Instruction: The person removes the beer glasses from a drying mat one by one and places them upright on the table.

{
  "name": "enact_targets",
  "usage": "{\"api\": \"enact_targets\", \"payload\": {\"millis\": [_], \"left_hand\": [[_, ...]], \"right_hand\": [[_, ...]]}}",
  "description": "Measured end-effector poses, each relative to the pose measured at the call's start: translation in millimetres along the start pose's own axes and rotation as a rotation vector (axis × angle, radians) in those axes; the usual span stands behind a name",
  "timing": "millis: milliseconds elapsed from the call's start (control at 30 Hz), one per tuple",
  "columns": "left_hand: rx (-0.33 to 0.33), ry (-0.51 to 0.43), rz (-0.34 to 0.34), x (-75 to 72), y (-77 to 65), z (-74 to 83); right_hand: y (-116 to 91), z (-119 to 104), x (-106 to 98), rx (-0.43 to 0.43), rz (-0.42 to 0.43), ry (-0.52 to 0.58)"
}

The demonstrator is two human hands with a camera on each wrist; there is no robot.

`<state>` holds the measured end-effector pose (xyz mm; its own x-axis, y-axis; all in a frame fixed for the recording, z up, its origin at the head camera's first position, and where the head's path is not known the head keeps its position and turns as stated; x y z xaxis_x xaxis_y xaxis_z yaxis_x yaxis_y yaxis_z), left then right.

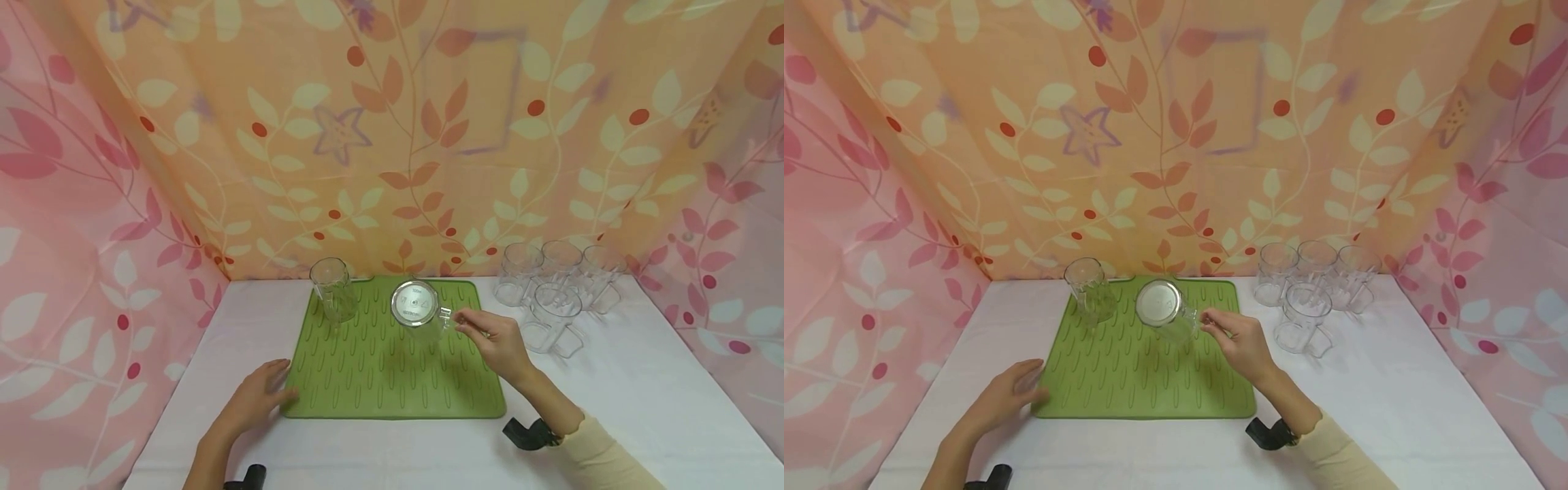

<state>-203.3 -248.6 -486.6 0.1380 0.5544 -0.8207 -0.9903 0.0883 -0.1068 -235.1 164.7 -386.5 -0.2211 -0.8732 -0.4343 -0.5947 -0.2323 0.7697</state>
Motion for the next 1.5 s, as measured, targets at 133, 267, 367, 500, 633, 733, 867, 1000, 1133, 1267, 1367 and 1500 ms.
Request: {"api": "enact_targets", "payload": {"millis": [133, 267, 367, 500, 633, 733, 867, 1000, 1133, 1267, 1367, 1500], "left_hand": [[0.003, -0.074, 0.065, -3.6, 5.3, 5.4], [0.021, -0.124, 0.112, -4.6, 11.3, 15.1], [0.031, -0.143, 0.128, -3.2, 16.4, 25.5], [0.056, -0.191, 0.127, 1.1, 23.8, 42.0], [0.073, -0.261, 0.105, 5.7, 30.7, 55.9], [0.084, -0.324, 0.086, 6.9, 34.3, 64.2], [0.106, -0.409, 0.076, 3.1, 36.5, 75.5], [0.123, -0.489, 0.057, 0.6, 39.8, 88.0], [0.098, -0.579, 0.02, 2.6, 44.3, 99.3], [0.08, -0.693, -0.029, 7.4, 49.5, 108.6], [0.072, -0.743, -0.06, 11.5, 53.3, 113.5], [0.048, -0.764, -0.093, 14.6, 58.2, 119.3]], "right_hand": [[2, -4, -1, -0.049, 0.002, -0.03], [3, -7, -1, -0.095, 0.01, -0.033], [4, -8, -1, -0.132, 0.011, -0.04], [3, -8, 0, -0.159, 0.0, -0.062], [1, -8, 1, -0.176, -0.008, -0.085], [0, -10, 1, -0.201, -0.009, -0.104], [-1, -13, 2, -0.232, -0.011, -0.117], [0, -16, 3, -0.265, -0.004, -0.126], [-1, -18, 4, -0.301, 0.002, -0.121], [-1, -20, 5, -0.351, 0.024, -0.11], [-2, -22, 5, -0.388, 0.038, -0.11], [-1, -26, 6, -0.424, 0.043, -0.113]]}}
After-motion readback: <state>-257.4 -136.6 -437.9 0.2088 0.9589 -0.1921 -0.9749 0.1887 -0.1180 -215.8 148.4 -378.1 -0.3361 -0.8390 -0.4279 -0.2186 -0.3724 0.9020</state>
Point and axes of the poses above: each hand's wrist, its own y-axis towards the middle knuckle, its own x-axis out of the palm, z = x × y, the point moved 5 cm from there along y, towards the middle knuckle, and after that the axes turned 1 degree about z, right-handed, at the moved point
